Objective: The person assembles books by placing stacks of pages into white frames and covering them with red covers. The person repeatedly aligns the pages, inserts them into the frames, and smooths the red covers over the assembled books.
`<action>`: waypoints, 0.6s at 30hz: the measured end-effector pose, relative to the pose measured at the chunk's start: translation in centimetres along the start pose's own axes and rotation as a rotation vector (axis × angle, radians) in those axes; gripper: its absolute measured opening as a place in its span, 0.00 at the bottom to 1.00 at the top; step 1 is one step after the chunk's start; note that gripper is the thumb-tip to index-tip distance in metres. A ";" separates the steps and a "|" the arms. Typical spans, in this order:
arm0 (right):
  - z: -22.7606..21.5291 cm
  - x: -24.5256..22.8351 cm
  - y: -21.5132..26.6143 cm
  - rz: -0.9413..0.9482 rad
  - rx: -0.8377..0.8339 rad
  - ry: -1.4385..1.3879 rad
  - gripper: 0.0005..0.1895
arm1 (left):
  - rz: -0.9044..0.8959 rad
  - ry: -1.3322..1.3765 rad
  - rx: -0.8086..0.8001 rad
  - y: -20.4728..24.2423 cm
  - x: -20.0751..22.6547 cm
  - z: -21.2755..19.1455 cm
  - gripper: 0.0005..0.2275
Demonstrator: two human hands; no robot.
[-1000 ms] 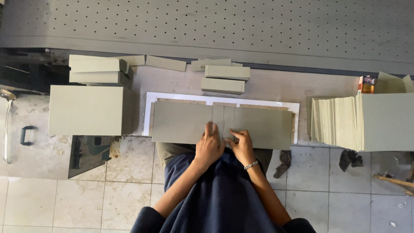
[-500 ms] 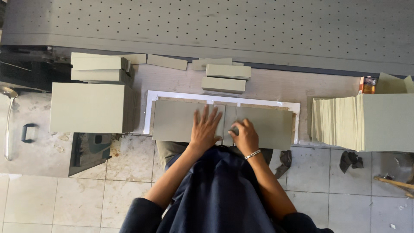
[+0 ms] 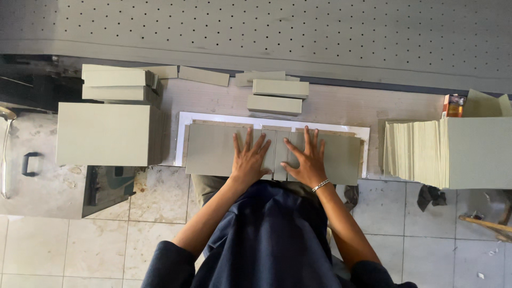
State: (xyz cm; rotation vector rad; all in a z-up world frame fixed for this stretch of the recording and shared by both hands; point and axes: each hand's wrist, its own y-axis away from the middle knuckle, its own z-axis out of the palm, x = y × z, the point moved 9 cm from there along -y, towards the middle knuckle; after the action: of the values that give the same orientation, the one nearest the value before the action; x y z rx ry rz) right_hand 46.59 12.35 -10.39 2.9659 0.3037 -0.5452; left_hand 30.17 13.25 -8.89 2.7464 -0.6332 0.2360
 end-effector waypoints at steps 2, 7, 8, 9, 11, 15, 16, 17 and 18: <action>0.1 0.1 -0.2 -0.016 -0.029 0.001 0.42 | -0.007 0.001 -0.028 0.0 0.0 0.0 0.44; 1.4 1.3 -0.3 0.003 -0.040 -0.002 0.42 | -0.011 0.004 -0.036 0.0 0.3 -0.6 0.44; 1.4 1.3 -0.4 0.009 -0.034 -0.009 0.42 | -0.013 0.003 -0.034 0.0 0.4 -1.0 0.44; 1.5 1.3 -0.2 0.006 -0.032 -0.010 0.42 | -0.014 0.000 -0.032 0.2 0.5 -1.1 0.44; 1.6 1.3 -0.3 0.011 -0.018 -0.008 0.41 | -0.009 -0.011 -0.044 0.4 0.6 -1.4 0.42; 1.5 0.8 -0.1 -0.008 -0.007 0.022 0.41 | -0.009 0.062 0.048 0.4 0.4 -1.2 0.39; 1.4 0.8 -0.1 -0.004 0.003 0.021 0.40 | -0.010 0.062 0.085 0.4 0.3 -1.4 0.33; 1.3 0.8 0.0 0.000 0.014 0.021 0.38 | -0.011 0.062 0.122 0.3 0.3 -1.6 0.28; 1.4 0.8 0.0 -0.001 0.017 0.023 0.38 | -0.011 0.062 0.126 0.0 0.2 -0.7 0.28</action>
State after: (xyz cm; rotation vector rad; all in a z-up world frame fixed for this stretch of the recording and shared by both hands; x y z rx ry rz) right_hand 46.82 12.31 -11.95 2.9904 0.3043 -0.5173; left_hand 30.25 13.37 -8.21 2.8492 -0.6067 0.3686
